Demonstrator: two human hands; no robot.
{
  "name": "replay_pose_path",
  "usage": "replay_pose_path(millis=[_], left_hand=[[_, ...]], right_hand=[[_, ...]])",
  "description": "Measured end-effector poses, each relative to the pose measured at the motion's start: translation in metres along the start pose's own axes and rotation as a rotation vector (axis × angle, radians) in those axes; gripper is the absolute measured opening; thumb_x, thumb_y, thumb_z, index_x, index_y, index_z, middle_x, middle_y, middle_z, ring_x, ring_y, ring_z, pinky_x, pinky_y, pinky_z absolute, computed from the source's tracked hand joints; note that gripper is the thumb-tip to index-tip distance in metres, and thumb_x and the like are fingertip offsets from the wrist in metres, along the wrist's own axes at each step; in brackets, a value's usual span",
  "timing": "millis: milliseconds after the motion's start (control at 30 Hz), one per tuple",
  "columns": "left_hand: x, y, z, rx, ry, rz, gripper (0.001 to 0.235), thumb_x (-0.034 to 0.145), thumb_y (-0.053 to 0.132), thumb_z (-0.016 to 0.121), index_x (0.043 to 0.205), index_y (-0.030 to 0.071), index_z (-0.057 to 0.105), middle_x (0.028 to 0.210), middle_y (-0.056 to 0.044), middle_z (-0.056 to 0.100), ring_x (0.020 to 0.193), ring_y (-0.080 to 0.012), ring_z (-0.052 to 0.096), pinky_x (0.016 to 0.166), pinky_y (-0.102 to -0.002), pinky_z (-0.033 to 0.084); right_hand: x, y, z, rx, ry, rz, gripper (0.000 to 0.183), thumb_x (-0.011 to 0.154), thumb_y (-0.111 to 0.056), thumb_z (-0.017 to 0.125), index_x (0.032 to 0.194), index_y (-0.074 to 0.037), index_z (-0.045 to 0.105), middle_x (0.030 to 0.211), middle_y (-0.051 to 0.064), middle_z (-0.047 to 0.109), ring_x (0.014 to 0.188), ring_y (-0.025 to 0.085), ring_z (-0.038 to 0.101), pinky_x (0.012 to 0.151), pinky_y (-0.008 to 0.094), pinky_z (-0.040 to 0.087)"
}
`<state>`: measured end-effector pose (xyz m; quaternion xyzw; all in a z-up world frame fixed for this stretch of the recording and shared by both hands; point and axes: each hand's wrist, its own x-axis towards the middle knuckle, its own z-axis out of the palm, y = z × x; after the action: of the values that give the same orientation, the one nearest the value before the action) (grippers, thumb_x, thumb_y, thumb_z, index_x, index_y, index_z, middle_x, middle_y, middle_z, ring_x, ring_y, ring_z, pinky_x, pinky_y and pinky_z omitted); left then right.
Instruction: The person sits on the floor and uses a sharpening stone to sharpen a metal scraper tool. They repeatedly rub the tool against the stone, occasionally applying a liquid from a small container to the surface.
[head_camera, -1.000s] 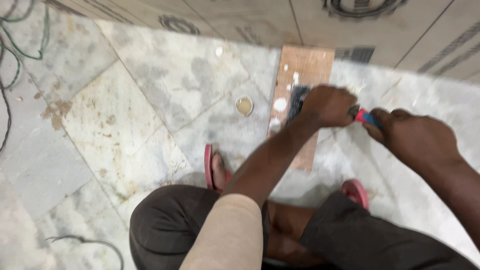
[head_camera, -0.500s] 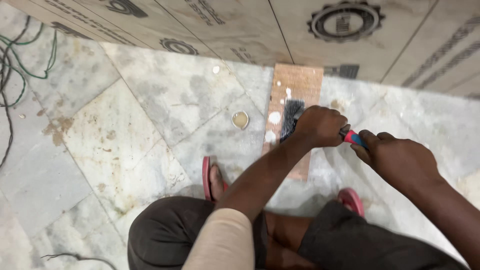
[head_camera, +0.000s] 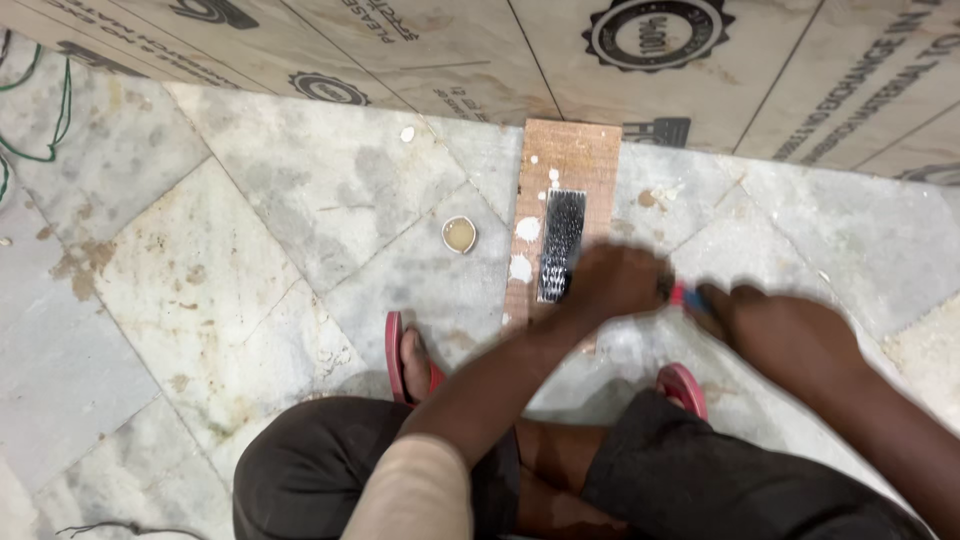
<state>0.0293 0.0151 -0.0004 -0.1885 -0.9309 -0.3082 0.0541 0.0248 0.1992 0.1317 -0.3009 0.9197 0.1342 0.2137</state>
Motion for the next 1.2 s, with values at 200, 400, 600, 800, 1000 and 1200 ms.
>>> replay_pose_path(millis=[200, 400, 600, 800, 1000, 1200], left_hand=[[0.011, -0.027, 0.025, -0.132, 0.051, 0.071, 0.012, 0.078, 0.029, 0.071, 0.084, 0.019, 0.074, 0.086, -0.001, 0.073, 0.079, -0.0239, 0.073, 0.077, -0.041, 0.059], [0.010, -0.008, 0.003, -0.017, 0.070, 0.002, 0.015, 0.073, 0.031, 0.075, 0.079, 0.017, 0.073, 0.080, -0.004, 0.072, 0.075, -0.0271, 0.072, 0.070, -0.045, 0.057], [0.002, -0.006, 0.014, -0.007, -0.280, -0.080, 0.025, 0.084, 0.043, 0.071, 0.088, 0.019, 0.077, 0.087, -0.007, 0.075, 0.080, -0.0300, 0.073, 0.071, -0.050, 0.057], [0.017, -0.003, -0.014, -0.068, -0.112, -0.102, 0.023, 0.073, 0.036, 0.064, 0.086, 0.021, 0.076, 0.092, -0.002, 0.076, 0.088, -0.0242, 0.075, 0.082, -0.046, 0.059], [-0.026, 0.015, 0.000, -0.055, -0.126, -0.092, 0.027, 0.078, 0.040, 0.069, 0.087, 0.015, 0.075, 0.081, -0.006, 0.073, 0.078, -0.0288, 0.073, 0.069, -0.051, 0.056], [-0.020, 0.011, -0.002, -0.083, 0.013, -0.093, 0.025, 0.069, 0.036, 0.071, 0.083, 0.016, 0.075, 0.077, -0.005, 0.071, 0.073, -0.0275, 0.073, 0.069, -0.046, 0.057]], right_hand=[[0.005, 0.008, 0.013, 0.029, 0.037, -0.032, 0.042, 0.095, -0.050, 0.050, 0.120, -0.021, 0.069, 0.081, 0.009, 0.070, 0.058, 0.032, 0.070, 0.048, 0.044, 0.056], [0.003, 0.002, 0.001, -0.003, 0.005, 0.005, 0.043, 0.098, -0.053, 0.048, 0.117, -0.019, 0.067, 0.079, 0.007, 0.070, 0.059, 0.029, 0.071, 0.049, 0.043, 0.056], [-0.007, 0.002, 0.008, -0.035, 0.007, -0.049, 0.043, 0.096, -0.052, 0.049, 0.120, -0.021, 0.068, 0.081, 0.008, 0.071, 0.059, 0.029, 0.071, 0.049, 0.044, 0.056], [0.001, -0.002, 0.003, -0.048, 0.036, 0.011, 0.045, 0.098, -0.053, 0.048, 0.122, -0.020, 0.067, 0.081, 0.007, 0.071, 0.058, 0.028, 0.072, 0.050, 0.042, 0.057], [-0.019, -0.003, 0.021, -0.047, -0.036, -0.086, 0.048, 0.092, -0.053, 0.049, 0.126, -0.024, 0.066, 0.081, 0.007, 0.071, 0.063, 0.029, 0.073, 0.054, 0.042, 0.059], [-0.009, -0.010, -0.017, -0.142, -0.181, -0.001, 0.048, 0.098, -0.057, 0.043, 0.131, -0.026, 0.061, 0.091, 0.001, 0.072, 0.071, 0.023, 0.076, 0.060, 0.038, 0.062]])
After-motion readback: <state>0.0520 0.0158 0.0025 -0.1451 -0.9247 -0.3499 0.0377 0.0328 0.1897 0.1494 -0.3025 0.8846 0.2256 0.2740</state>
